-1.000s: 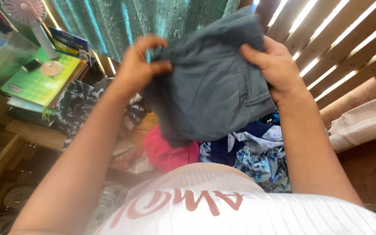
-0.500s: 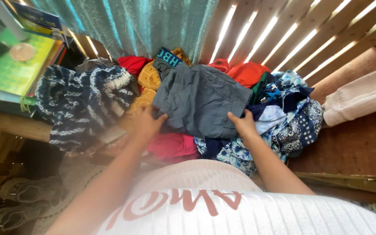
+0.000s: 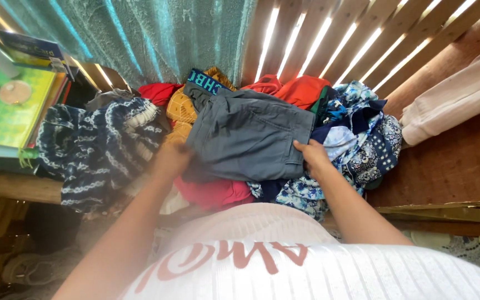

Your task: Folding various items of clothing including shorts and skirts and stacking them.

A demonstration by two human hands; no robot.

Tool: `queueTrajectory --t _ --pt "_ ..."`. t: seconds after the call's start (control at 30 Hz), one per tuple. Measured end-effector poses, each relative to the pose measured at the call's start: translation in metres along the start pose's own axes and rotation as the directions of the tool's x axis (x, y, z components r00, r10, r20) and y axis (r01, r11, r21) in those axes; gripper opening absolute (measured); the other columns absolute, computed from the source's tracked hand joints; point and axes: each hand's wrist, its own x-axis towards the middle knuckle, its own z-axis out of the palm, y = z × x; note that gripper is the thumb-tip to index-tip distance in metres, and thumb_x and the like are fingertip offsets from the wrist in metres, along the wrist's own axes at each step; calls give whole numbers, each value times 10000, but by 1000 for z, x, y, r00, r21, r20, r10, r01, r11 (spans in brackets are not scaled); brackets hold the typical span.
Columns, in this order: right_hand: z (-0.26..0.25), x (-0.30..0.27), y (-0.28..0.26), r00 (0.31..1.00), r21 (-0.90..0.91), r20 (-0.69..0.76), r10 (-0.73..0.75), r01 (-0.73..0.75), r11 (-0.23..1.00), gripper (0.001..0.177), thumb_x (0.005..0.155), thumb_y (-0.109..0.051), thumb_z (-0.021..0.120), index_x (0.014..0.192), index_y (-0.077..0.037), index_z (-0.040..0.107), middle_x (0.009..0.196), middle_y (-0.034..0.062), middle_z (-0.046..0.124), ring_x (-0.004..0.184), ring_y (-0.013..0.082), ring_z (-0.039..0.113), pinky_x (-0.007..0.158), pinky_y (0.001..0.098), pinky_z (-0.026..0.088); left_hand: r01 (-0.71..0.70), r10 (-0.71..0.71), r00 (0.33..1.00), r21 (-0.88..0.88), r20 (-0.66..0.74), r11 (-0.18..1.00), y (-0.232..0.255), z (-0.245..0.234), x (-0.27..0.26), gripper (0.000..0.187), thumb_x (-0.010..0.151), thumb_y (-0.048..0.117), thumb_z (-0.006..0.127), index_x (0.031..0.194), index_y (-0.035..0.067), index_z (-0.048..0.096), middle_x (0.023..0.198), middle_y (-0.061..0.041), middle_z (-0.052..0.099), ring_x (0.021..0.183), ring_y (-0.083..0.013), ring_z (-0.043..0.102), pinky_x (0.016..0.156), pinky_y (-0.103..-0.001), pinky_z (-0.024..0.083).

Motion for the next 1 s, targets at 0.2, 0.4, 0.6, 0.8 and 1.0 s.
queueTrajectory --t 0.2,0.4,0.6,0.8,1.0 --pt "7 7 -45 993 -6 -33 -115 115 993 515 868 -343 792 1238 -28 623 1091 105 740 857 211 725 639 342 529 -263 195 923 -174 -330 949 80 0 89 457 881 484 726 1118 94 755 1076 -156 755 1052 -330 700 907 -425 527" --pt "24 -21 -71 993 206 -29 -110 114 972 452 845 -257 803 1209 -51 631 1101 107 743 895 224 736 727 388 611 -74 10 983 -346 -185 935 113 20 109 543 724 398 896 1073 32 698 1029 -154 735 966 -278 700 838 -390 533" --pt "9 -14 -50 975 288 -106 -196 219 932 325 886 -198 762 1162 -45 683 1075 100 751 893 231 730 771 392 605 -306 47 940 -773 -338 556 50 47 108 296 844 212 837 968 22 648 898 -108 695 843 -188 611 832 -374 468" --pt "2 -14 -53 973 270 60 -223 199 942 318 875 -130 762 1172 -54 679 1094 77 751 943 210 726 829 366 597 -329 174 677 -82 -715 941 73 9 85 342 723 181 884 841 17 609 915 -195 640 869 -372 606 764 -471 473" --pt "-7 -20 -59 949 270 206 -238 178 946 373 831 -58 782 1185 -73 663 1137 59 736 1031 200 704 915 364 563 -203 158 962 -193 -224 960 111 15 181 424 903 425 727 1114 57 717 1156 -217 717 1136 -390 650 996 -460 484"
